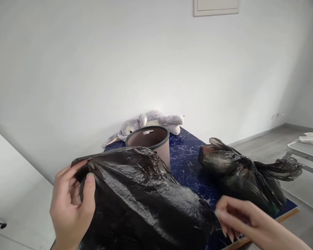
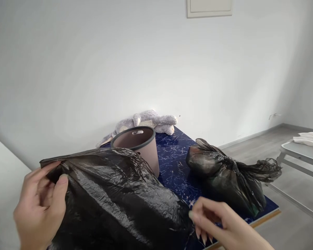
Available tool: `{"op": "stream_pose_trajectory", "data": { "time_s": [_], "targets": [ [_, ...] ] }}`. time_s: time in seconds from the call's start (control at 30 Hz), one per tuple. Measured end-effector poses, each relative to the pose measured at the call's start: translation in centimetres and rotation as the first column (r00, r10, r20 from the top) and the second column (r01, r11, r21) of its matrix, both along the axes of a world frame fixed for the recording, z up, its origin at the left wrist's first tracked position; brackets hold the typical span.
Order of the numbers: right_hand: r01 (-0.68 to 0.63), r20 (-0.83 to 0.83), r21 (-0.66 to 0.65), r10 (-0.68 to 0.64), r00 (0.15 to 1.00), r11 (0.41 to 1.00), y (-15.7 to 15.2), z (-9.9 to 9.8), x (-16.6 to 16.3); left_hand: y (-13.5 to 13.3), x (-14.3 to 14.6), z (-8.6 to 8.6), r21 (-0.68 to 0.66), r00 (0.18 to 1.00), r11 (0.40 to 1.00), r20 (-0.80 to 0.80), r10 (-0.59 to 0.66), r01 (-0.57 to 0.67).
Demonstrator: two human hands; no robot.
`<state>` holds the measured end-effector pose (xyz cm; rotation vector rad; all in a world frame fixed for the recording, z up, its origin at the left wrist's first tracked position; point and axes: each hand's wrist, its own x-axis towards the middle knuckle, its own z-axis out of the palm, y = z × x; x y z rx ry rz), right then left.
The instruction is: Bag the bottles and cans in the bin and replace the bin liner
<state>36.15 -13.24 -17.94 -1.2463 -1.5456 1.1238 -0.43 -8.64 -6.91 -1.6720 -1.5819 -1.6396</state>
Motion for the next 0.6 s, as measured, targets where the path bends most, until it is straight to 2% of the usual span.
{"op": "stream_pose_trajectory", "data": {
  "time_s": [0.13, 0.3, 0.47, 0.53, 0.6],
  "targets": [
    [0.025, 0.075, 0.185, -0.040, 0.996, 0.982, 3.1, 2.8, -1.6, -0.2, 0.3, 0.1, 0.029, 0.999, 1.000, 0.036, -0.006, 0.005],
    [-0.049, 0.262, 0.498, -0.097, 0.960, 0.866, 5.6, 3.6, -6.5, -0.8, 1.0, 0.7, 0.005, 0.996, 0.999, 0.079, -0.051, 0.050],
    [-0.240, 0.379, 0.544, 0.020, 0.925, 0.804, 5.4, 3.6, -9.8, -1.5, 0.5, 0.7, -0.044, 0.988, 0.999, 0.154, 0.021, -0.014],
    [-0.264, 0.350, 0.578, 0.058, 0.935, 0.773, 5.0, 3.8, -10.6, -2.1, 0.2, 0.8, -0.098, 0.980, 0.995, 0.200, 0.022, -0.002],
    [-0.253, 0.300, 0.590, 0.083, 0.950, 0.767, 4.9, 4.0, -11.4, -2.6, 0.1, 0.9, -0.133, 0.967, 0.991, 0.251, 0.046, -0.012]
  ]
}}
